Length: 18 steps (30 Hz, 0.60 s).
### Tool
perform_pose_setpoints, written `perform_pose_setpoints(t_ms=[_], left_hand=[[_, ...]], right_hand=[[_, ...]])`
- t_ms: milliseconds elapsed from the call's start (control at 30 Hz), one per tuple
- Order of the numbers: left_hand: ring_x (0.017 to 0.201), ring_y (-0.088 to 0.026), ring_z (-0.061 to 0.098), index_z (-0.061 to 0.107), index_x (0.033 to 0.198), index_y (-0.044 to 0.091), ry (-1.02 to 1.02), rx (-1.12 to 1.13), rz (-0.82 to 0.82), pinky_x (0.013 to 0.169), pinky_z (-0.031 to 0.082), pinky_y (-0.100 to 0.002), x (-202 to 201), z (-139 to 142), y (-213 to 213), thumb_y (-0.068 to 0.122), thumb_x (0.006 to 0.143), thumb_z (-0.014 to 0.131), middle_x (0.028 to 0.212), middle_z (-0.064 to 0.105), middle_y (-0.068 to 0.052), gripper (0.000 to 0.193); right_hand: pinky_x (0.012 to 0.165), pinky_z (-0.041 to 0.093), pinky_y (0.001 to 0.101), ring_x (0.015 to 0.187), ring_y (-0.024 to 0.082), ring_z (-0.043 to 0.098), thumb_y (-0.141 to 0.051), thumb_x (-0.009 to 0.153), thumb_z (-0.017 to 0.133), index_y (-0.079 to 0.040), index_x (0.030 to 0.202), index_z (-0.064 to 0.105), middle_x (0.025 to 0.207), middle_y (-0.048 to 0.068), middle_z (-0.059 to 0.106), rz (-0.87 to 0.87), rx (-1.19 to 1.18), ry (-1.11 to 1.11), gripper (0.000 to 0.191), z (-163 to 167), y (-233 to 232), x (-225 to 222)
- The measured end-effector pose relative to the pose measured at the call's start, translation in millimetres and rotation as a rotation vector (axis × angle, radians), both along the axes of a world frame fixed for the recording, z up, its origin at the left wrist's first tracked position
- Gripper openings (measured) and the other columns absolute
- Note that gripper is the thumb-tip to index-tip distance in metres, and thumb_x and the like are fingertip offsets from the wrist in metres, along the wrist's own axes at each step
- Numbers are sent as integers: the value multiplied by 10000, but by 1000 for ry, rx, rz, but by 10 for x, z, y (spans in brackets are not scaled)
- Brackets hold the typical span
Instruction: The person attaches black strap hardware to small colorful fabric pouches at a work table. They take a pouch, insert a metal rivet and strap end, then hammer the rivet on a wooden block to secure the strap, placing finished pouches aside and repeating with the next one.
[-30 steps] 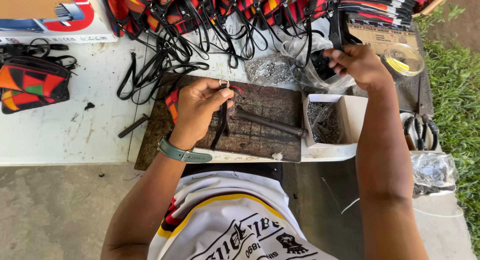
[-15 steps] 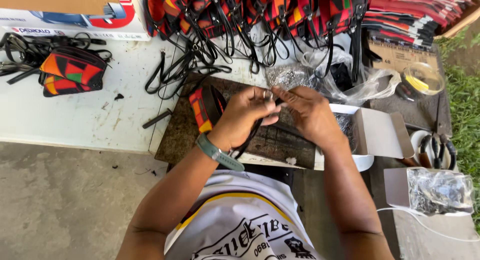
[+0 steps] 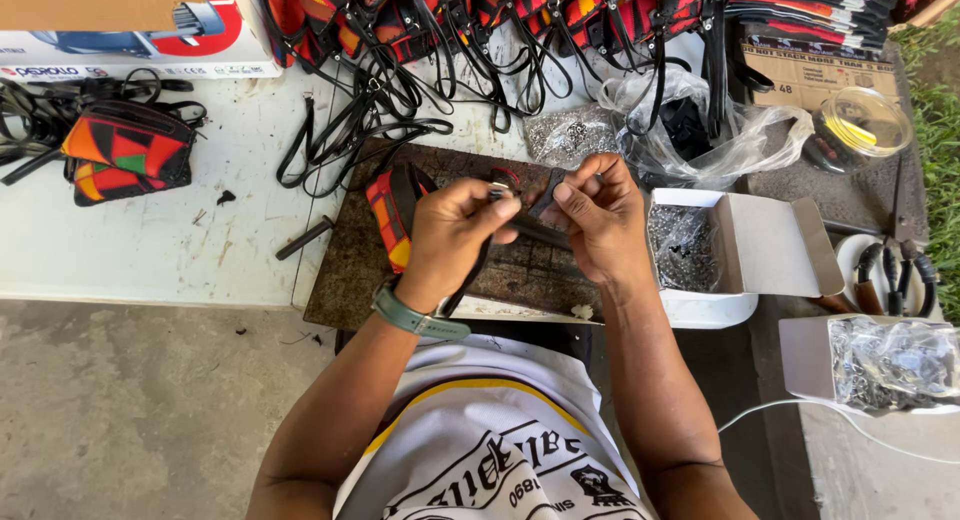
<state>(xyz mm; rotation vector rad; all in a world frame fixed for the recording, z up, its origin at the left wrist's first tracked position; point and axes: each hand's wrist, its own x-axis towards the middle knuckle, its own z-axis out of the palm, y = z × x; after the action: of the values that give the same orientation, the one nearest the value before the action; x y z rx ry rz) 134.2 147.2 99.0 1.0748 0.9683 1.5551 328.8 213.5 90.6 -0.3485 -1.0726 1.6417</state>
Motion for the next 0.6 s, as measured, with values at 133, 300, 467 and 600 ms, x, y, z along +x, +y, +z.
perform_pose_setpoints(t_ms=[133,300,467,600], left_hand=[[947,-141,745,689,1249,-28,-153,-82,-119,627,540,-266,-145,4,-54,130,973,696,1039,766,-102,318],[1041,-214,731,707,1223,-62,-547,-110,-353,696,538,-304,-223,6,-125,211,993,608,1121,765,-154,370],[1020,-192,714,679,1260,-45,-503,-168,-264,747,552,-306,-218,-20,-159,166,1030,606,1150,746,-109,321],[954,-152,681,683,1330,27,-525,-89,-322,755,539,-293,-235,-75,-160,142,1048,621,1038,720,-74,311]], right_hand=[[728,568,256,869,192,742,83,979,653,28,1102,658,1005,141,749,-45,-60,-186,135,77,-79,54],[739,520,233,837,106,634,108,914,762,38,1138,689,988,76,687,-138,148,-331,246,172,-280,-21],[771,576,204,873,79,705,46,921,737,11,1120,675,996,37,733,-197,182,-460,211,325,-440,-65],[655,450,177,844,67,626,48,883,781,11,1058,739,1078,68,712,-255,372,-574,185,446,-511,-80]])
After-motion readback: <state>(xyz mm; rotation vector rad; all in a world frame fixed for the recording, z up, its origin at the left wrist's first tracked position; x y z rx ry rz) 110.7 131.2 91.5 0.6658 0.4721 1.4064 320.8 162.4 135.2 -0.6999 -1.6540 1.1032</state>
